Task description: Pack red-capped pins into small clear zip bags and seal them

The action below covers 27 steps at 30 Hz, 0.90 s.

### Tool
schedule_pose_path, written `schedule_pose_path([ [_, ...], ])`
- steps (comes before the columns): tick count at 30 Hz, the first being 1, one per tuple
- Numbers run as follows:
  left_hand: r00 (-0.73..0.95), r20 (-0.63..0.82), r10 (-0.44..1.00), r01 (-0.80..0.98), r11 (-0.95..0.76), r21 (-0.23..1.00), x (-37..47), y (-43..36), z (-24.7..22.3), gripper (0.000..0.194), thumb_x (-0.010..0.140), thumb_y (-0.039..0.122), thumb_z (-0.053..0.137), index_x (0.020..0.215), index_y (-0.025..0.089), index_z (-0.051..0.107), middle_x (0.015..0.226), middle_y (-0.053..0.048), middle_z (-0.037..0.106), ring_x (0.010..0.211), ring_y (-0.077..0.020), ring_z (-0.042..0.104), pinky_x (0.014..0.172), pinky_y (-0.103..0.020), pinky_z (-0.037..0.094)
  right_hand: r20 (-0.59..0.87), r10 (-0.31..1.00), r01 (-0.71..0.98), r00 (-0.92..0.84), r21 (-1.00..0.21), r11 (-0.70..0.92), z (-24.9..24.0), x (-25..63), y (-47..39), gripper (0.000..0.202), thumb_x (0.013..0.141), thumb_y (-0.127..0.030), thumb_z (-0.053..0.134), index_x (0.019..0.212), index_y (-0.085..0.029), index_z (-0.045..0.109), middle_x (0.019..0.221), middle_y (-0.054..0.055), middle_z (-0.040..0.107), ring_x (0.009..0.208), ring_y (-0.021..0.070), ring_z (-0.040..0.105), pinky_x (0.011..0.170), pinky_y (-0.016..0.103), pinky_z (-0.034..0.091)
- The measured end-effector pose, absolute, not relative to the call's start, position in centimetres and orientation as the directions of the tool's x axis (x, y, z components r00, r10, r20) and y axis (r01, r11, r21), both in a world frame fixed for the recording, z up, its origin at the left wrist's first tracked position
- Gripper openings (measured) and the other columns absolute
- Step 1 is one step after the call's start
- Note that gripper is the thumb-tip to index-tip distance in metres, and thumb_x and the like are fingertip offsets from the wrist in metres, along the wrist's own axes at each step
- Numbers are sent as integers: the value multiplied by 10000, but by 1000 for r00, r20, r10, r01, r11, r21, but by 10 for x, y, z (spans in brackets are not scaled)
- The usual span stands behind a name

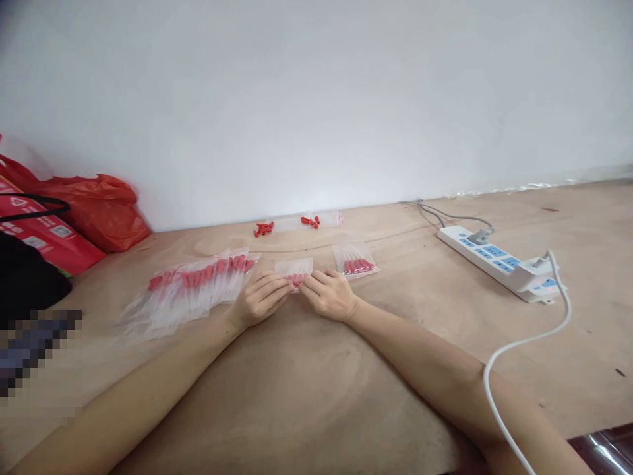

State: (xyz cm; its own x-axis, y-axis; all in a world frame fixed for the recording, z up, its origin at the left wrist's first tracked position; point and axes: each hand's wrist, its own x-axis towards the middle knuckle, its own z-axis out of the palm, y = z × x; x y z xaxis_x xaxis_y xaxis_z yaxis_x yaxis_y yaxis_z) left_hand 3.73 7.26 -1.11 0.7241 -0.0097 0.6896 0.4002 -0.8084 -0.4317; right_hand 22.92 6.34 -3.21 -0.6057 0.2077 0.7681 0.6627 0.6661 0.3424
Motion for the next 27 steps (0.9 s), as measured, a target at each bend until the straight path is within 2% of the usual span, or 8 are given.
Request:
schedule_pose_path([
  [8,732,680,45,465,-762,-451,20,76,-10,113,771,91,506,862,135,557,744,-47,627,678,-137,571,651,-287,469,765,245,684,-596,323,654,-31,241,67,172,816,-131,397,742,-176,545,693,7,583,622,100,472,512,257,244],
  [12,722,686,94,488,-772,-407,18,74,-10,126,799,102,473,878,143,562,650,-23,602,606,-118,554,583,-250,451,749,316,686,-582,244,685,-35,239,69,207,823,-99,323,793,-169,515,919,43,590,675,93,519,512,225,316],
  [14,730,679,76,444,-808,-388,17,73,-9,152,796,111,489,928,146,553,679,-22,615,634,-113,563,619,-242,459,743,329,654,-582,189,732,-38,239,71,227,816,-76,278,807,-156,490,1010,82,561,752,106,538,558,217,383],
  [16,734,672,94,434,-826,-360,13,72,-8,226,783,194,534,1005,149,534,809,-51,636,756,-136,581,711,-265,466,753,328,615,-571,127,779,-41,243,74,236,803,-57,254,819,-153,469,1004,104,555,843,129,539,643,240,436],
  [18,712,675,191,525,-784,-332,6,71,-6,366,755,331,564,1073,157,515,991,-97,607,926,-196,552,822,-334,435,777,346,607,-526,59,792,-43,253,78,233,796,-50,253,836,-159,455,981,110,555,910,147,528,707,277,456],
  [20,646,687,333,673,-673,-307,-4,70,-7,436,738,411,552,1103,177,512,1116,-117,549,1045,-253,488,901,-411,366,789,399,637,-467,-14,771,-45,268,84,204,808,-72,273,853,-168,447,1002,119,541,940,160,522,719,301,466],
  [24,439,670,598,885,-419,-205,-24,67,-12,388,765,416,483,1088,206,532,1156,-108,525,1108,-277,429,955,-468,262,751,518,675,-409,-133,725,-46,298,91,123,841,-158,324,846,-190,443,1024,109,526,940,168,525,715,311,470],
  [27,243,598,764,969,-216,-118,-32,63,-15,462,770,449,432,1127,164,504,1208,-143,472,1158,-300,362,976,-500,187,689,567,676,-452,-151,721,-45,311,91,143,859,-200,322,824,-196,461,1005,96,537,884,158,542,693,296,465],
])
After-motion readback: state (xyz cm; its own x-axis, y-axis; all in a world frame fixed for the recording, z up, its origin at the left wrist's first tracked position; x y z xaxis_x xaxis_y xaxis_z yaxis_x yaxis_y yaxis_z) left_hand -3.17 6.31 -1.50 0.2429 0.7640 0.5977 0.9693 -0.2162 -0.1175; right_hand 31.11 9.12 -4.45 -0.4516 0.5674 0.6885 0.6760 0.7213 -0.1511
